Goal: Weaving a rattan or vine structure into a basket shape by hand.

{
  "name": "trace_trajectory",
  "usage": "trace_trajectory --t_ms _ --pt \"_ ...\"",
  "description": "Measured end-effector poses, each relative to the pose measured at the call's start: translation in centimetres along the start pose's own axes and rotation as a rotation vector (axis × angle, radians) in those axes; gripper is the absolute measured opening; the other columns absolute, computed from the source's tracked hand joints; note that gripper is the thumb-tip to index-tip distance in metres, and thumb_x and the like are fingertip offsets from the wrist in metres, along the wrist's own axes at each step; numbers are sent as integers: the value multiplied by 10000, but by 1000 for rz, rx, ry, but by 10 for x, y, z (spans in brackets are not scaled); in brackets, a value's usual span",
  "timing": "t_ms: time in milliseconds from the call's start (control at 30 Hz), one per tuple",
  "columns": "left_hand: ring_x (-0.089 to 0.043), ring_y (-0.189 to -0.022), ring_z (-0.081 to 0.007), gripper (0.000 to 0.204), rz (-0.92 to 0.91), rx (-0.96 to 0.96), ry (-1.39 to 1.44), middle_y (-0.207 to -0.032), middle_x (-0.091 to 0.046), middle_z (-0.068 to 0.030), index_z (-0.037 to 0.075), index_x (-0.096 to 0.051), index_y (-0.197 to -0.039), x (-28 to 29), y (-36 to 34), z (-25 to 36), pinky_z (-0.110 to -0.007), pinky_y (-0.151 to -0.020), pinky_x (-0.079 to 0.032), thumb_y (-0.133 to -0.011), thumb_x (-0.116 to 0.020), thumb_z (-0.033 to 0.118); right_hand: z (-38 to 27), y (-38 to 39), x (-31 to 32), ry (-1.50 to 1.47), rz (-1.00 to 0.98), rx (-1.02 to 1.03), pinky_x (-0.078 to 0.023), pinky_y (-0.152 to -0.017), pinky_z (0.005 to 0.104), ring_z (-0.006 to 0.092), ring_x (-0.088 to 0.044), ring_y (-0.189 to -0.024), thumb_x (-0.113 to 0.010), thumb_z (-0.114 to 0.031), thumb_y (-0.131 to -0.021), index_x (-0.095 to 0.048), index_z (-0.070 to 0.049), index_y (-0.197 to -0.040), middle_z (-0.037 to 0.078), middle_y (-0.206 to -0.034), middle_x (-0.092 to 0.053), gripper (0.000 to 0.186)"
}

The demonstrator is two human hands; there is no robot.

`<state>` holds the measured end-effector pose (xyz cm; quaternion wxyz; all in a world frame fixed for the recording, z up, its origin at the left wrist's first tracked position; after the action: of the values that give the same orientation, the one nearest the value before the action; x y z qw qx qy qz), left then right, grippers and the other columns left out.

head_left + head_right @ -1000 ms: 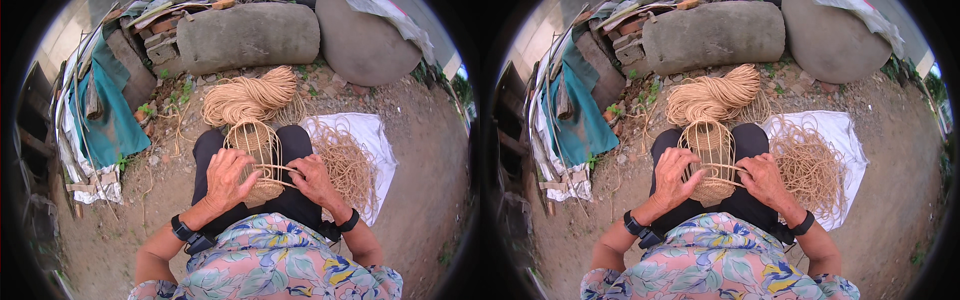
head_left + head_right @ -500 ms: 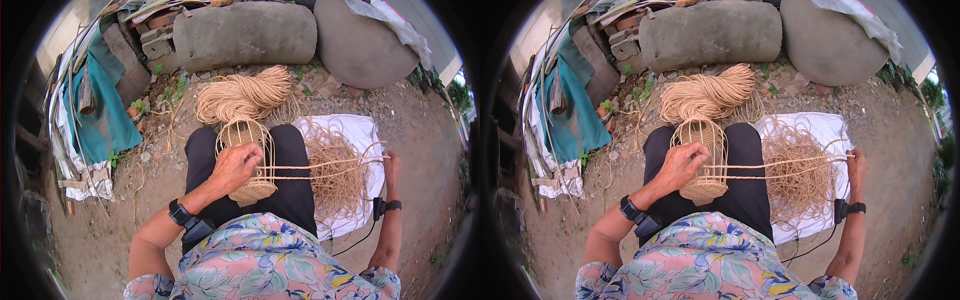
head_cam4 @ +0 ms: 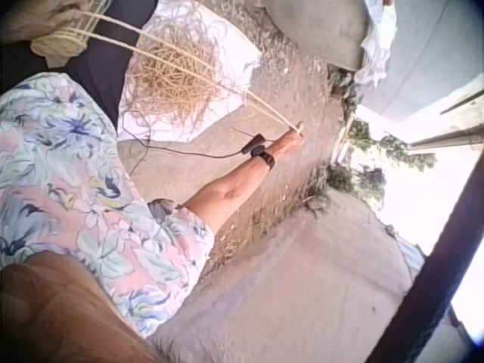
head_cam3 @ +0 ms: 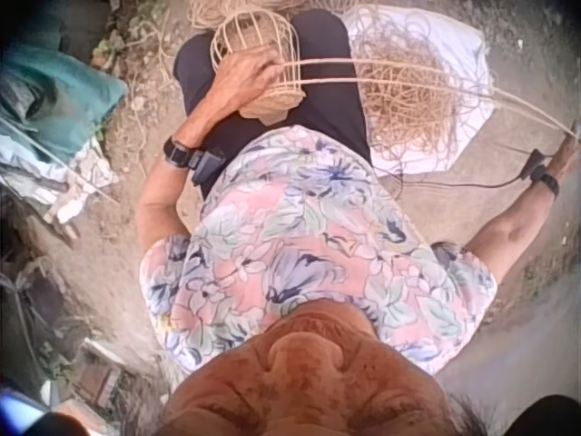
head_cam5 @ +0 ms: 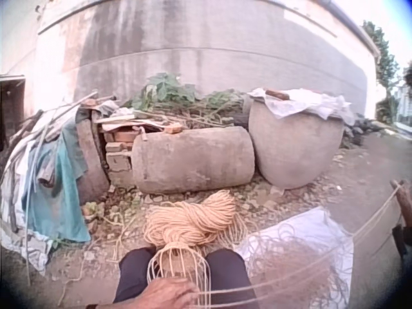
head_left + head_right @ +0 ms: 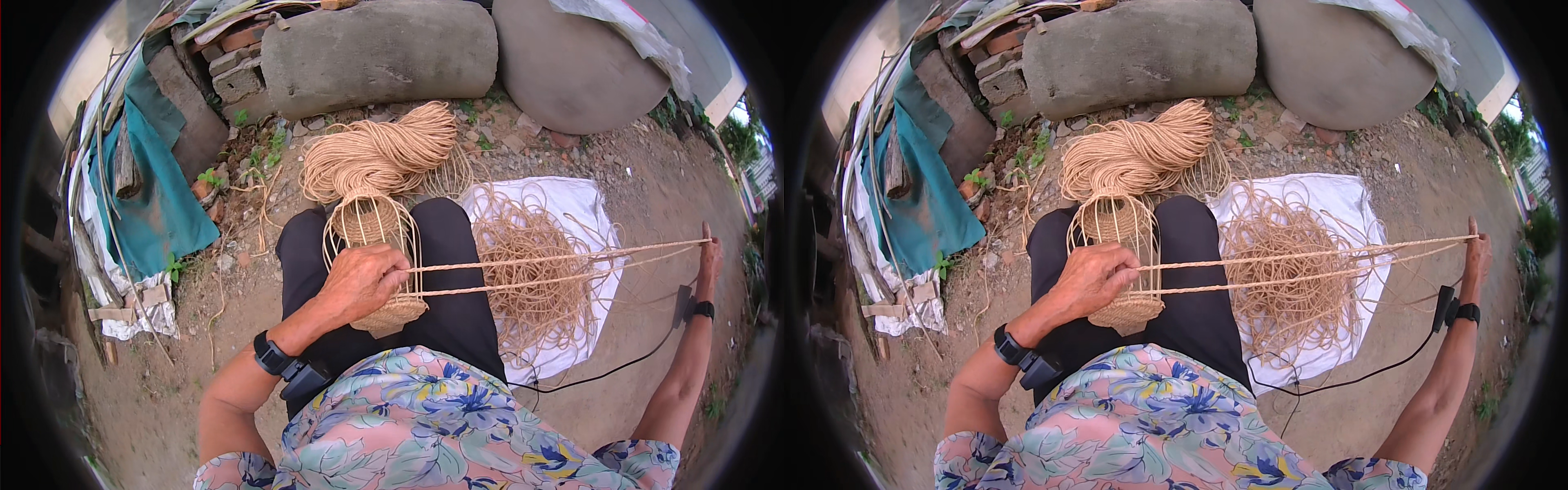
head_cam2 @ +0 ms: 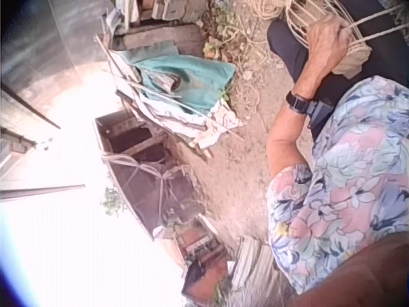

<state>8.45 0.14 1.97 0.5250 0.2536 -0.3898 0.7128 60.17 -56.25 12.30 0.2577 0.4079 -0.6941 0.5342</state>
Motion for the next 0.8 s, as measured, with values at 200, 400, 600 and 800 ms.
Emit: trace_trajectory --t_ms 200,400,600,800 --pt "-600 -552 -135 90 37 271 187 -652 -610 -49 15 -590 -878 12 5 -5 -286 -545 -488 -821 -625 76 -91 88 -91 351 -703 459 -514 -710 378 284 -674 -752 -782 -528 -690 -676 -12 -907 131 -761 -691 570" --pt "-588 -568 -102 105 93 356 205 -666 -602 -35 19 -553 -901 20 10 -10 -273 -553 -493 -820 -616 39 -343 338 -19 -797 -1112 729 -495 -644 301 151 -608 -705 -684 -102 -828 -641 2 -891 63 -772 -648 129" --pt "-585 -590 -85 113 115 328 312 -682 -605 -45 8 -538 -894 16 11 -12 -261 -545 -489 -822 -624 20 -432 448 -3 -820 -1103 876 -419 -525 334 178 -525 -543 -699 -256 -835 -580 -21 -731 70 -587 -542 283" --pt "-531 -686 -91 170 140 470 1127 -703 -540 20 62 -525 -981 14 21 -29 -256 -679 -433 -834 -610 60 -435 475 -14 -891 -1262 758 -431 -514 345 194 -528 -492 -692 -204 -791 -563 -11 -679 90 -550 -547 257"
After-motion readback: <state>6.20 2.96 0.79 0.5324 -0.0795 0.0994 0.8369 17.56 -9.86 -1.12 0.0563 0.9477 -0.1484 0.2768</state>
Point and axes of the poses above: each hand's wrist, its own y-axis away from the middle knuckle, its own x-axis out of the back of the hand, z = x × y, the point moved 4 cm from there along -y, towards the middle knuckle
